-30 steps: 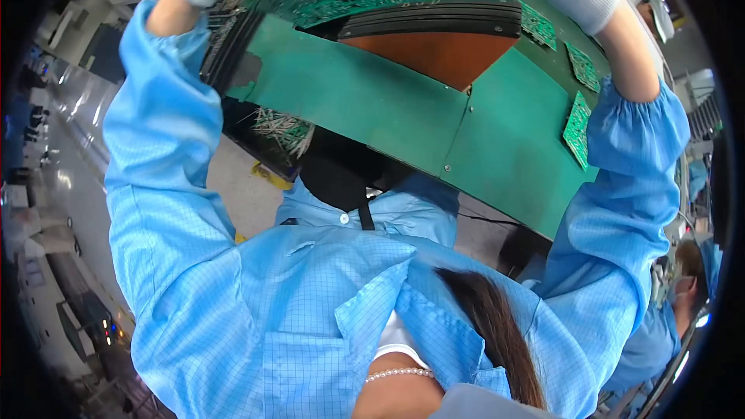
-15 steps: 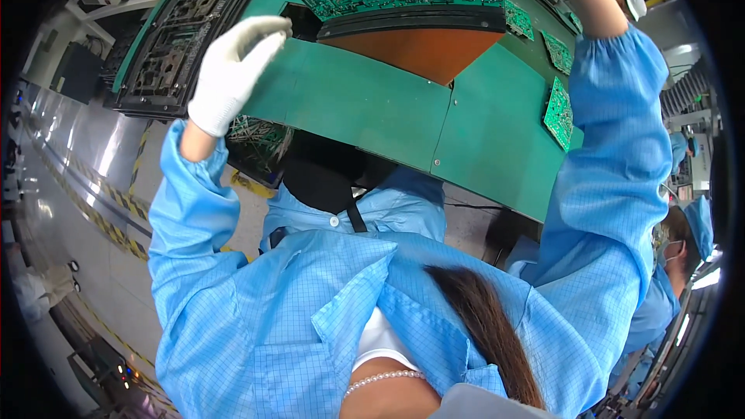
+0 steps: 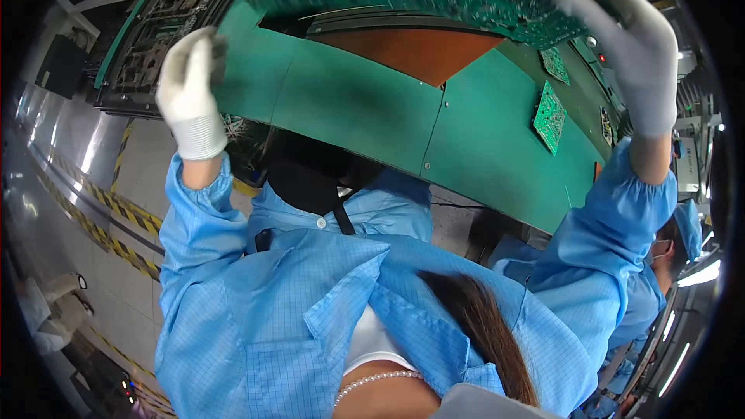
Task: Inspecting and sorting printed circuit boards at a manual assembly station.
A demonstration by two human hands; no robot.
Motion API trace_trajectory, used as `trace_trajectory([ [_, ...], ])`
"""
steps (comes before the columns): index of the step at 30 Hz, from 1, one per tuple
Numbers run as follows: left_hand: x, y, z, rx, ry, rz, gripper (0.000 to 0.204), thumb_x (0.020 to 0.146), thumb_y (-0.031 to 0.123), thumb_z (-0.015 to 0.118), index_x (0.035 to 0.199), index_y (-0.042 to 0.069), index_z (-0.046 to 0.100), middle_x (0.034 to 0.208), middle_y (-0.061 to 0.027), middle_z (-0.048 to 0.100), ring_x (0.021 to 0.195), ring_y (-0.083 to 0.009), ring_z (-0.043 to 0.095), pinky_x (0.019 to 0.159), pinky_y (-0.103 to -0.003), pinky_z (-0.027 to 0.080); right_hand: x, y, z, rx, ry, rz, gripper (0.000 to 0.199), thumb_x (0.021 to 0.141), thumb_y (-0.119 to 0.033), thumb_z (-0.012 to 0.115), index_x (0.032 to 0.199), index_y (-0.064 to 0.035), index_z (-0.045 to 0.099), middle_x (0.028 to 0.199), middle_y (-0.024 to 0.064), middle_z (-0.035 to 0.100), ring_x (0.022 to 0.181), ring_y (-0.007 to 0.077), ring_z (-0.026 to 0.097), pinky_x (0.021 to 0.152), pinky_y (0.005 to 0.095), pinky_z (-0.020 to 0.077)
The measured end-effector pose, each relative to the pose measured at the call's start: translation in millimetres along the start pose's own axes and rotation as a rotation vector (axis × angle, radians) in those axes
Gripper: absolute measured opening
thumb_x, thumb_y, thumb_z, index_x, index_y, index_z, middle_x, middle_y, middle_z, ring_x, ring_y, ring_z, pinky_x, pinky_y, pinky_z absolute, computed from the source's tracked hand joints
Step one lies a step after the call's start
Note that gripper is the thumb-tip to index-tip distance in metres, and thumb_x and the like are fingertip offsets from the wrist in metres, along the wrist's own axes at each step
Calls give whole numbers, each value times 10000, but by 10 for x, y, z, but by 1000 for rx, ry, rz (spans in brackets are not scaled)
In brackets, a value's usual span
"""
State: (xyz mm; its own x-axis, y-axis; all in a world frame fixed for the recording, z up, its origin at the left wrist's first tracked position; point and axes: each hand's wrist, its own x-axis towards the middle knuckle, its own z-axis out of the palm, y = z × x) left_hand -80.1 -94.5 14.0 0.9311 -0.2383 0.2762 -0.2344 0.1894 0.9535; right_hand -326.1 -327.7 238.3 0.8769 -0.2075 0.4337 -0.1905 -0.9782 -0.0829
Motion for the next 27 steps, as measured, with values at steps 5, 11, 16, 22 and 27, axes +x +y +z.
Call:
trace_trajectory([
  [5,-100,187,816,-852,-595,-256,468,918,253,671,1274,-32,567,1169,-188,644,1053,-284,644,916,-368,522,164,-70,249,463,173,272,340,860,-198,744,1057,75,691,901,29,699,799,63,595,723,215,470],
  [11,25,441,1004,43,-273,620,329,973,70,541,1277,-53,555,1247,-159,618,1147,-229,597,996,-324,482,245,-262,538,481,-153,263,343,938,-289,650,992,46,703,822,39,669,758,81,563,667,232,449],
  [16,515,624,938,-838,-486,-141,291,937,87,595,1205,-22,624,1138,-131,683,1011,-261,671,902,-373,549,-121,327,248,462,-131,-7,390,1037,-230,445,1296,33,570,1074,97,702,980,173,667,885,285,517],
  [22,888,812,709,601,-599,443,218,749,127,781,911,2,705,755,-104,694,708,-171,660,654,-311,497,-380,592,-16,459,-148,300,457,1045,-313,445,1254,68,586,1058,136,698,974,183,666,923,309,504],
  [27,1061,556,1213,691,-932,743,291,682,240,816,800,18,671,612,-156,559,562,-202,552,568,-365,443,-600,492,-148,492,-107,311,434,1019,-276,497,1245,83,586,1039,151,696,980,197,661,918,326,502],
])
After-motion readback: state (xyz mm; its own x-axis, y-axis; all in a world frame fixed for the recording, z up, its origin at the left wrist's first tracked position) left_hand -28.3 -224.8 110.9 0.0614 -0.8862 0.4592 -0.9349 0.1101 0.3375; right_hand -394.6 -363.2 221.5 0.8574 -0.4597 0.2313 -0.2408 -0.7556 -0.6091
